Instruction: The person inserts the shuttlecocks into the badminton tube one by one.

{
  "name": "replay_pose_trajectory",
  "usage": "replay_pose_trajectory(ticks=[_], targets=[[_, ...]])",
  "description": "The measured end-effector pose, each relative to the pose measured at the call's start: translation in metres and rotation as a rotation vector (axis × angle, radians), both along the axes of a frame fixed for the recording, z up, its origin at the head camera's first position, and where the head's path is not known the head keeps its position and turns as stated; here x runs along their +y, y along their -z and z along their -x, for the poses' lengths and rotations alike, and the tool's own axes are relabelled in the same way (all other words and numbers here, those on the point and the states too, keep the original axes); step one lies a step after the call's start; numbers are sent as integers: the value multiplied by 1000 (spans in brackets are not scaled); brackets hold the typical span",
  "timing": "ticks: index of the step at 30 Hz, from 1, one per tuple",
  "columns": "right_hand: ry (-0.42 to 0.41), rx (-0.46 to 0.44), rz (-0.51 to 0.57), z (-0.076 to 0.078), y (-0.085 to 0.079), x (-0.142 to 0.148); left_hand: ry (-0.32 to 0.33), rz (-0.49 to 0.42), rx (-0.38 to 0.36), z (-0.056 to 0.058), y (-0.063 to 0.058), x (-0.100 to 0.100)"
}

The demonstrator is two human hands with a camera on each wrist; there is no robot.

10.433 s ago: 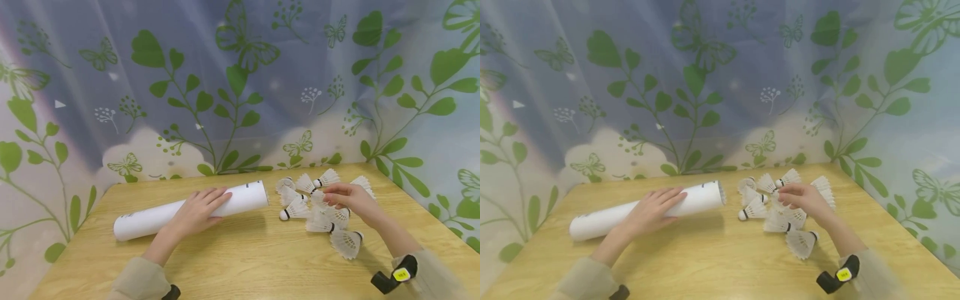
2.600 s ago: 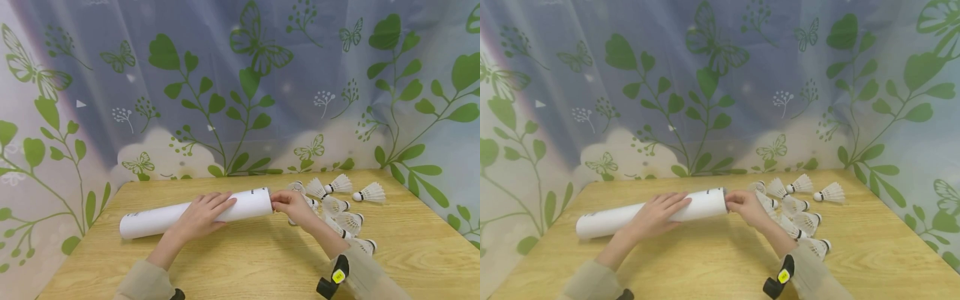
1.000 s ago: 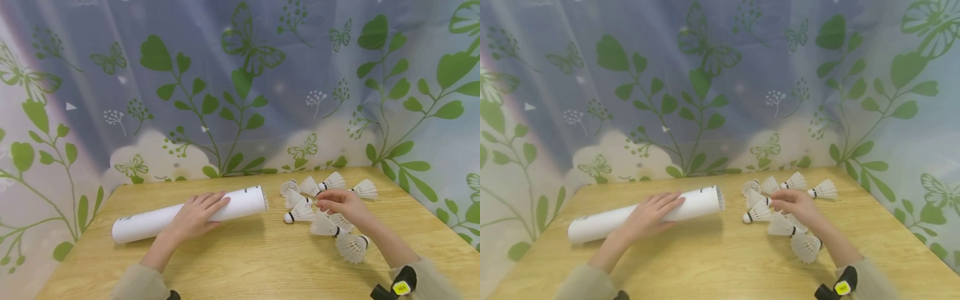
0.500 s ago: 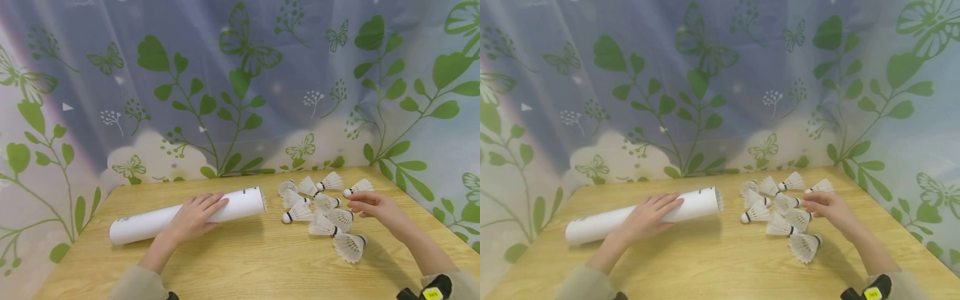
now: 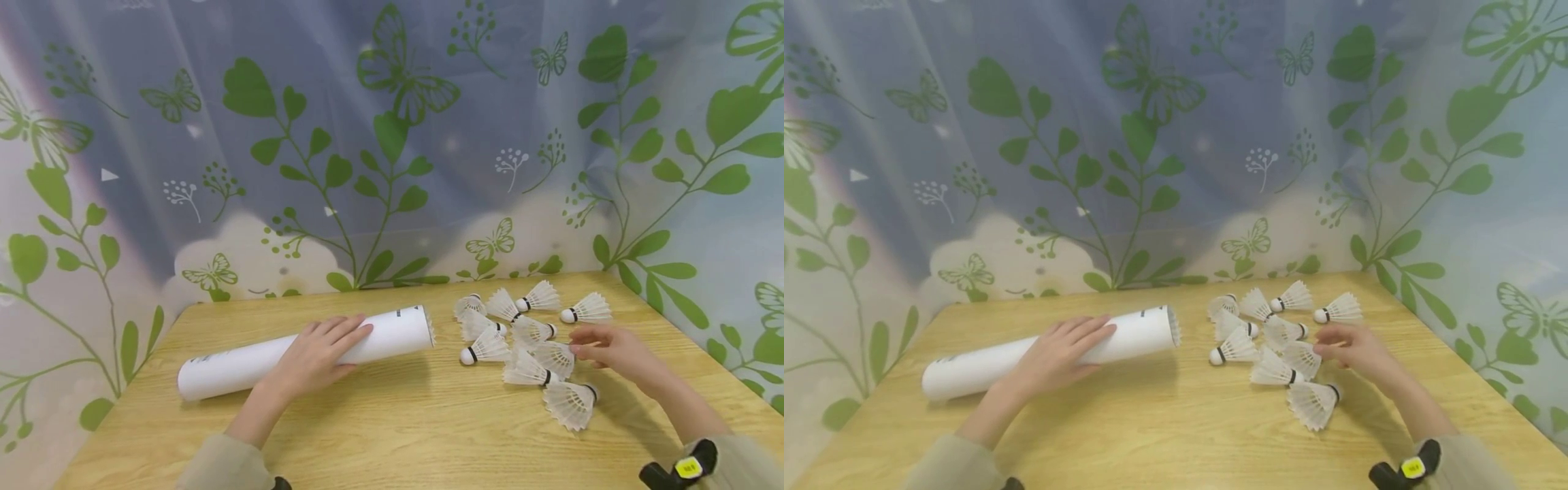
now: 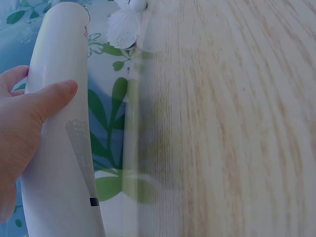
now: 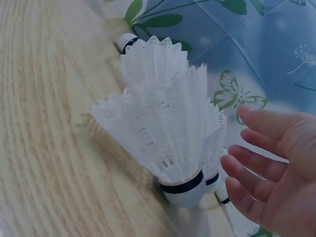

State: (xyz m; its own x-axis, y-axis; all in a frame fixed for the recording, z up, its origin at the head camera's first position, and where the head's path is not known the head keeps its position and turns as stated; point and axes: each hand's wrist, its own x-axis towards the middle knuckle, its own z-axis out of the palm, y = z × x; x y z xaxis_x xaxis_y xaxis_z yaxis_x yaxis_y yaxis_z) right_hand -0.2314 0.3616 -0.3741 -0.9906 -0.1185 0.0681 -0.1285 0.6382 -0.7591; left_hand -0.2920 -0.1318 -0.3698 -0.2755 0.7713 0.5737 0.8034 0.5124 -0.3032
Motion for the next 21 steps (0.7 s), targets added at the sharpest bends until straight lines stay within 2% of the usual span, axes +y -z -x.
replay_pose_trajectory(ticks=[10, 21], targets=[[-19, -3, -19, 7, 14, -3, 1, 0, 9, 0, 0, -1], [-11, -20, -7, 7, 18, -1, -3, 2, 4, 1, 0, -1]])
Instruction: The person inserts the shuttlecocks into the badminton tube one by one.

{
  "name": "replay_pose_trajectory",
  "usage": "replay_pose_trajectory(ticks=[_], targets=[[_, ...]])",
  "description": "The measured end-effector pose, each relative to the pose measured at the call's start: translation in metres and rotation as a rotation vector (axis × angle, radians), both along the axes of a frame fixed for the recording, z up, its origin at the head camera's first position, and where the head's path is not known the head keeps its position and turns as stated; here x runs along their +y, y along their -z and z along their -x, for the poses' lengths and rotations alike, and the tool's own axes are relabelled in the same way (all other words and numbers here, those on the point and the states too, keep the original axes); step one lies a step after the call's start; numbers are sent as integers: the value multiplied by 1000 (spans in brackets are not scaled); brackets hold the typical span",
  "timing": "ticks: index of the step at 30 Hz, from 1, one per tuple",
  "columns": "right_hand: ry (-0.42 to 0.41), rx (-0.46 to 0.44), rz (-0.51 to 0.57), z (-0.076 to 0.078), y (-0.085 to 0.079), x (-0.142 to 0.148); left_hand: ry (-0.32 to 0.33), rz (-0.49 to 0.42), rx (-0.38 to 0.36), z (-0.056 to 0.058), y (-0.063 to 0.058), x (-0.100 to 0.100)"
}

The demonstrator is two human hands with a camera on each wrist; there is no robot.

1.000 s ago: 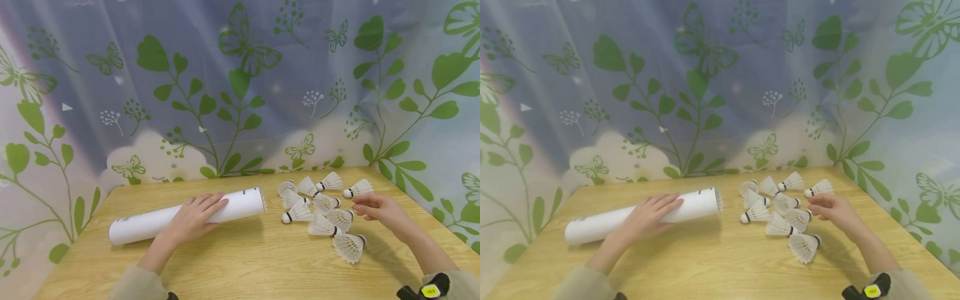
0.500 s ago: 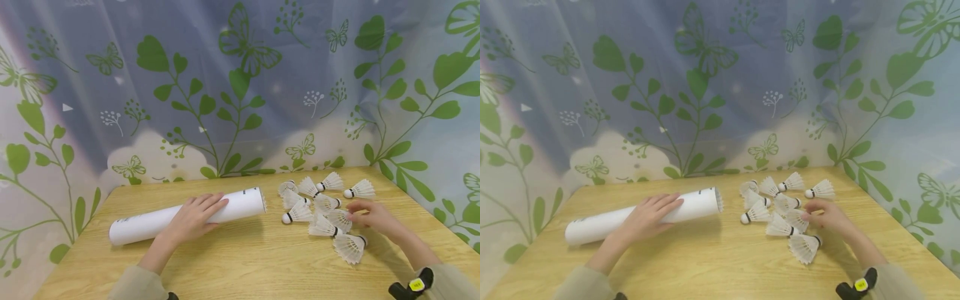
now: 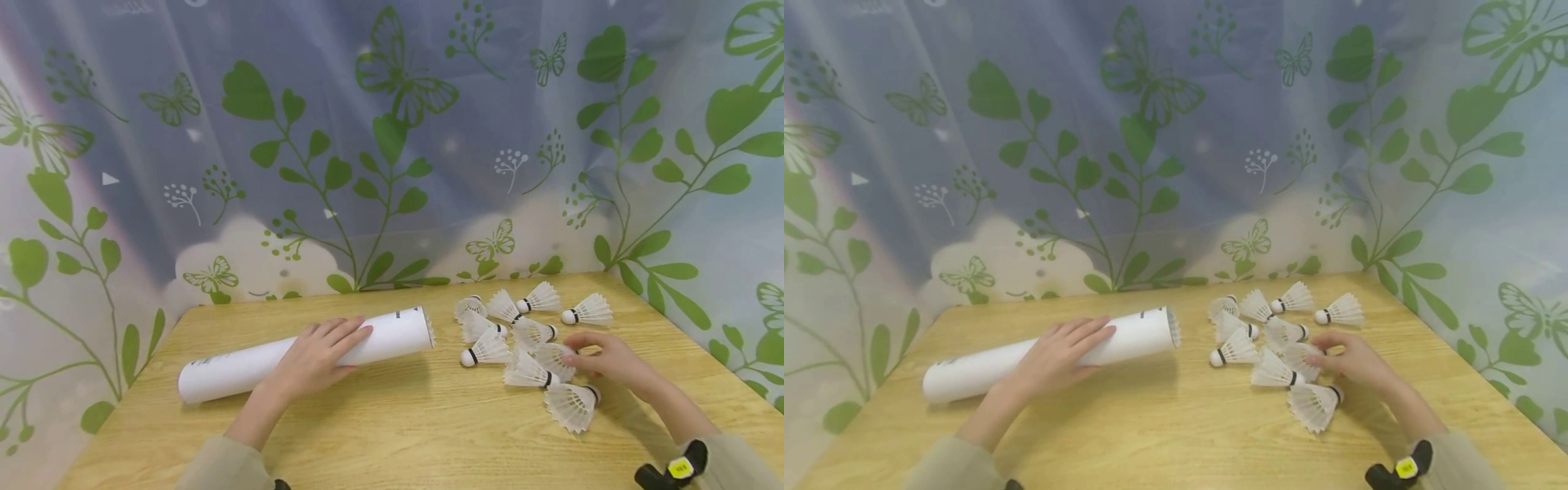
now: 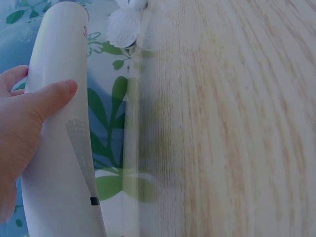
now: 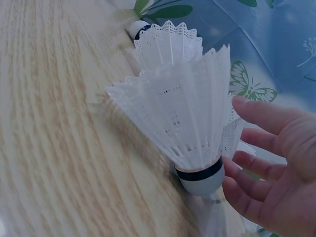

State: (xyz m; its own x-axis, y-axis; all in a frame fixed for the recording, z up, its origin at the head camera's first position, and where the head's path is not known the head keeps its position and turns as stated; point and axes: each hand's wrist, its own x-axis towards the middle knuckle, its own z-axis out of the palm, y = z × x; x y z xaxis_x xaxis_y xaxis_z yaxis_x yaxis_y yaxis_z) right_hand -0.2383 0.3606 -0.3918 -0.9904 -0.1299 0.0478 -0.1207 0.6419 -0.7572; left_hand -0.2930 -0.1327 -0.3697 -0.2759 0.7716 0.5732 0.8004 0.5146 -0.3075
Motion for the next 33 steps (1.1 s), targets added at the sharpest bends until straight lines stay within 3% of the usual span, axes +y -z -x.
replay_pose_trajectory(ticks=[14, 24, 33], targets=[[63, 32, 25, -12, -8, 13, 3, -1, 5, 0, 0, 1], [165, 106, -59, -9, -4, 18, -7, 0, -6, -2, -2, 1], [205, 151, -22, -13, -4, 20, 0, -6, 3, -2, -2, 1]])
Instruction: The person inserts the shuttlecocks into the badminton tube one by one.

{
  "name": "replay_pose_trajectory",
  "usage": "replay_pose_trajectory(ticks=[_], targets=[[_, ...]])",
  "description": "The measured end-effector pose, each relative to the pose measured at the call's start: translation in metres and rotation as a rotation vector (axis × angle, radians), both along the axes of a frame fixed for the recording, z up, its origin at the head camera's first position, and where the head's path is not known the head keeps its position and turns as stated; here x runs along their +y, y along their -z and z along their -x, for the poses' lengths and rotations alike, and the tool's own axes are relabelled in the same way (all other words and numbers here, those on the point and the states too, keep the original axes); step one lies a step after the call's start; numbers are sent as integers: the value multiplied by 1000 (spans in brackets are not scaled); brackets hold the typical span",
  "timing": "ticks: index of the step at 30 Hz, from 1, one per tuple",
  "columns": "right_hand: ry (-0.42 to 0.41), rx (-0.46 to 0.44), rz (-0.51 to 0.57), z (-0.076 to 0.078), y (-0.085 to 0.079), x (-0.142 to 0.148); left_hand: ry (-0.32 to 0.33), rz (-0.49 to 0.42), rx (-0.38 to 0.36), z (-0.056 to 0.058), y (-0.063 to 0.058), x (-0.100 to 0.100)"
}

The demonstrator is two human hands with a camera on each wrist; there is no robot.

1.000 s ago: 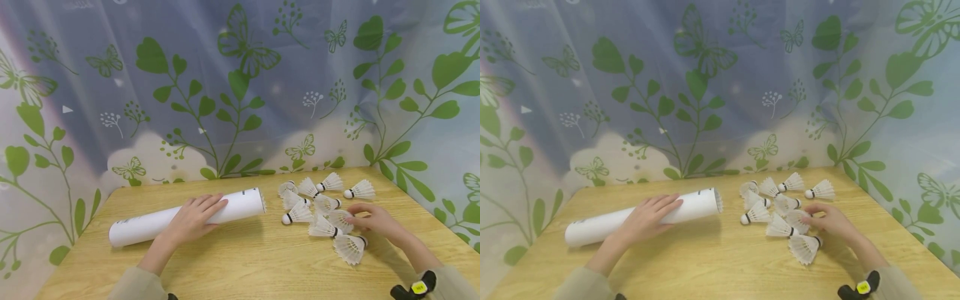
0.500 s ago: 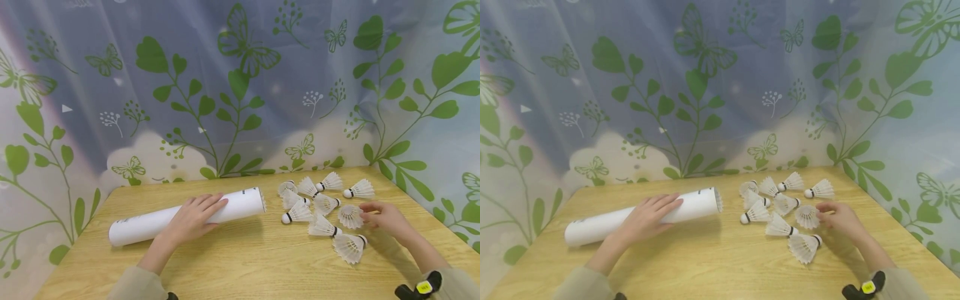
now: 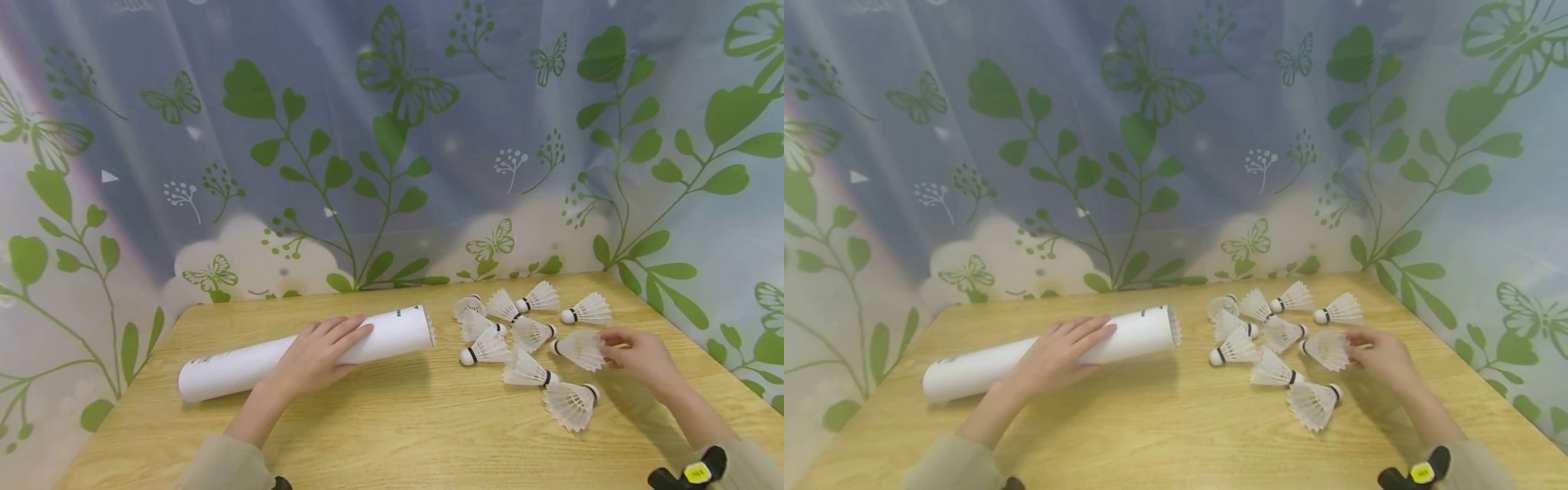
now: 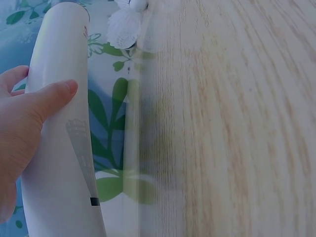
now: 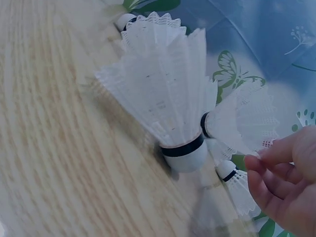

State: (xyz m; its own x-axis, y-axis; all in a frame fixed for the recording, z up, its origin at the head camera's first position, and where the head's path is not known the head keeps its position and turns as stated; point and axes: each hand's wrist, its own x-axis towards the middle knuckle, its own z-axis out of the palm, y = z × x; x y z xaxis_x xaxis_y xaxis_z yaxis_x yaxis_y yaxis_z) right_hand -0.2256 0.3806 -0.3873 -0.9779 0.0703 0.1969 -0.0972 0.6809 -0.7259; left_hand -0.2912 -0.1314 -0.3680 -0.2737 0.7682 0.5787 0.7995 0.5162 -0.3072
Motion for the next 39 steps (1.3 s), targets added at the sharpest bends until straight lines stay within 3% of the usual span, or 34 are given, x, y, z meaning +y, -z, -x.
replay_pose_trajectory(ticks=[11, 22, 27, 39], targets=[[-22, -15, 120, -3, -15, -5, -2, -4, 5, 1, 0, -2], [-85, 3, 256, 7, -24, -26, 3, -2, 10, 2, 0, -1], [-137, 43, 290, 12, -28, -44, 9, -3, 12, -1, -1, 0], [-261, -26, 380, 28, -44, -102, -1, -3, 15, -2, -3, -4]])
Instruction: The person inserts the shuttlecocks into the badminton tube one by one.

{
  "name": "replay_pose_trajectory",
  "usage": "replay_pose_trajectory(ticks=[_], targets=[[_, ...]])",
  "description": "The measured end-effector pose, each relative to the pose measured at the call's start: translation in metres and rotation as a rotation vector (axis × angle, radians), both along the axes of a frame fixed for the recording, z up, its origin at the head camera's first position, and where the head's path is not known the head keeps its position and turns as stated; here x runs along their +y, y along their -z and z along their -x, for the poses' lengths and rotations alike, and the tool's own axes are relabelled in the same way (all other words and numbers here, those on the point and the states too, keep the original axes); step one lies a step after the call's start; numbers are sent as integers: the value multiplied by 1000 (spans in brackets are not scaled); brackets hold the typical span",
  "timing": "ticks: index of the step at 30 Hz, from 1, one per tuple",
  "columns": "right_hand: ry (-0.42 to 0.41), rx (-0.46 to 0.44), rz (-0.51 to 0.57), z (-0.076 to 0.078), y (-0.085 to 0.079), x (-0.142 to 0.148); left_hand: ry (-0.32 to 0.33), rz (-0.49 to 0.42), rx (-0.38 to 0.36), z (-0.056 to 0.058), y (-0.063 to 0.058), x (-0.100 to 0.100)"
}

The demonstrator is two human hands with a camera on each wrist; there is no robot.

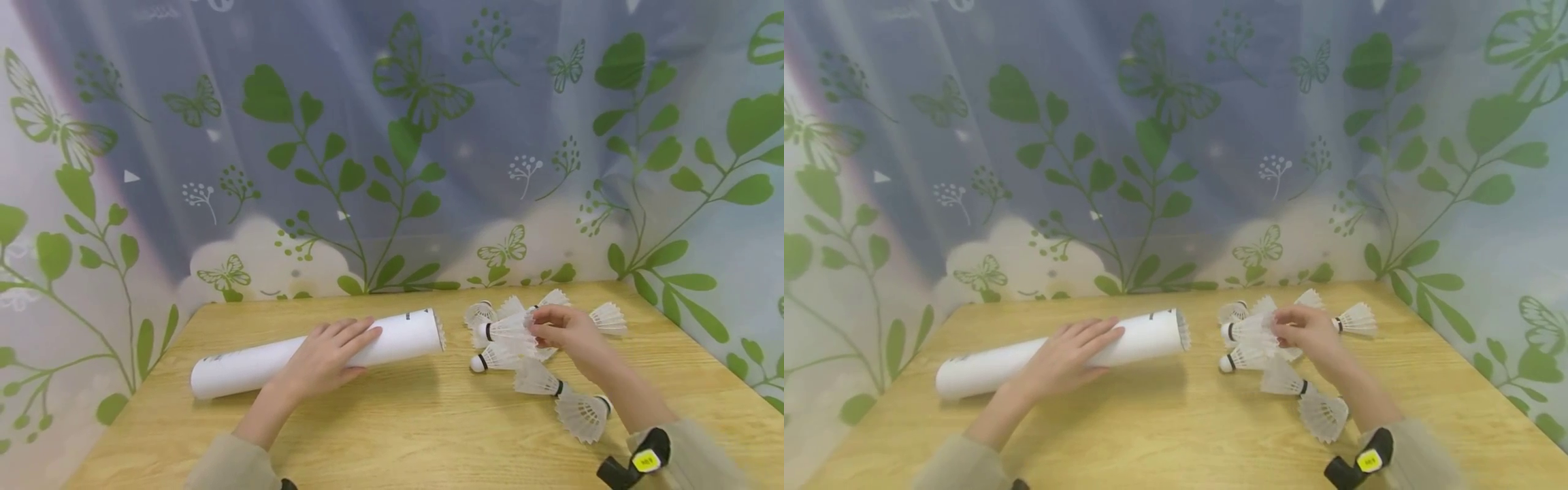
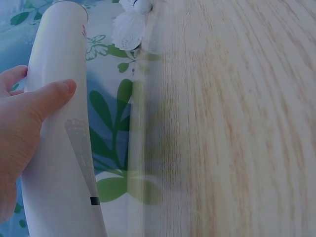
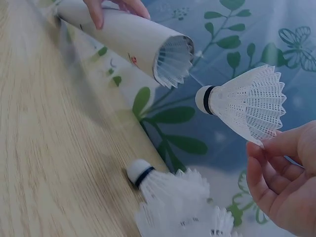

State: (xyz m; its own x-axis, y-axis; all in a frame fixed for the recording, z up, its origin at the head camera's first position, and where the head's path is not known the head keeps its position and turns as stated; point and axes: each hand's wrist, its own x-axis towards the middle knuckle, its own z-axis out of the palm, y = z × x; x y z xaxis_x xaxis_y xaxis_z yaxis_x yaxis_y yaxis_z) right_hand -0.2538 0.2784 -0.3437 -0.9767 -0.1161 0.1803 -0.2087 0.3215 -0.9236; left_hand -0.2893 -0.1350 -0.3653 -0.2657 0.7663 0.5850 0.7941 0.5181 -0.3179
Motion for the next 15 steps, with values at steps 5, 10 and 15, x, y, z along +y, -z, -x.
replay_pose_trajectory(ticks=[5, 10, 15], targets=[[-28, -19, 20, 5, -3, -21, 10, -2, 21, 1, -1, 0], [-72, -2, 54, 10, -3, -37, 27, -14, 26, 0, -2, 0], [-96, -19, 88, 15, 1, -52, 33, -18, 41, -1, -2, 0]])
